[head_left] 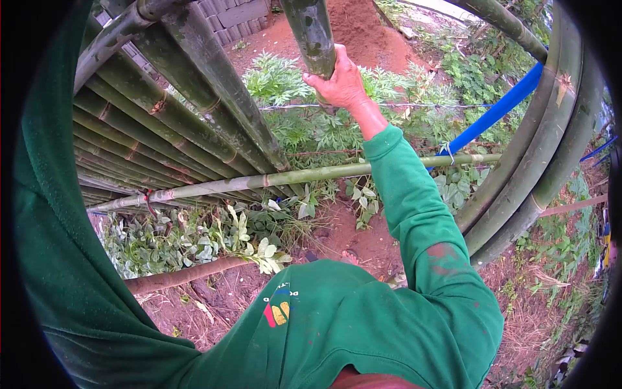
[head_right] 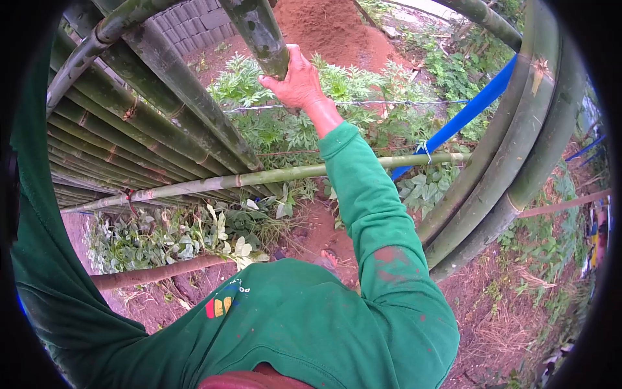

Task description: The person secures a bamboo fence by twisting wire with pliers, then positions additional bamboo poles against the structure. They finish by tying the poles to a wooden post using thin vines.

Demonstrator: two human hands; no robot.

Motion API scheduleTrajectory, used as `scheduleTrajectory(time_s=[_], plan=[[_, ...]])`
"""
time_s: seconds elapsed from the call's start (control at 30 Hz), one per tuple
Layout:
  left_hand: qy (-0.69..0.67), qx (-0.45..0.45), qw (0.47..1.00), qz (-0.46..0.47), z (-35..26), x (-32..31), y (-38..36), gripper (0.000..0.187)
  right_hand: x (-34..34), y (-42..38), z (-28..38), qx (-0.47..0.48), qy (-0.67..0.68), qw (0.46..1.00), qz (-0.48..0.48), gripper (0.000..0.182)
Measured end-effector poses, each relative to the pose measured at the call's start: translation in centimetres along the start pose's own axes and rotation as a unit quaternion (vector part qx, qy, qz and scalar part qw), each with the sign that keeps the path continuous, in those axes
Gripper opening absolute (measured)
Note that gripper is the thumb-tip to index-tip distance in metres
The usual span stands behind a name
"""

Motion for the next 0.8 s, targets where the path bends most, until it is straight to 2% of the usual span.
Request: scheduleTrajectory(time_s=[0.2,0.33,0.47,0.63,0.73,0.8], plan=[[0.060,0.011,0.998,0.029,1.8,-0.2,-5.1,0.036,1.3,0.5,3.2,0.036,-0.028,0.999,-0.026,0.073],[0.089,0.015,0.995,0.051,2.7,-0.5,-6.6,0.037,-0.3,-1.8,2.4,0.001,-0.035,0.998,0.047,0.075],[0.113,0.016,0.991,0.063,3.3,-0.1,-8.4,0.037,-5.3,-6.8,-1.1,-0.053,-0.040,0.990,0.124,0.074],[0.140,0.016,0.986,0.089,3.9,0.4,-10.5,0.038,-11.7,-14.3,-6.9,-0.157,-0.031,0.980,0.121,0.073],[0.158,0.019,0.982,0.103,4.4,0.7,-11.6,0.039,-13.8,-15.1,-9.9,-0.242,-0.029,0.963,0.113,0.072],[0.165,0.022,0.979,0.115,4.8,0.7,-12.2,0.039,-14.6,-15.2,-11.5,-0.226,-0.023,0.962,0.150,0.072]])
Point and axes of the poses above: each hand's wrist, its own y-axis towards the middle knuckle, its own x-axis out of the back of the hand, z = x × y, the point moved 6 cm from there along y, towards the middle knuckle, and after that the axes turned 8 degrees about -x, right-handed, at the moved point
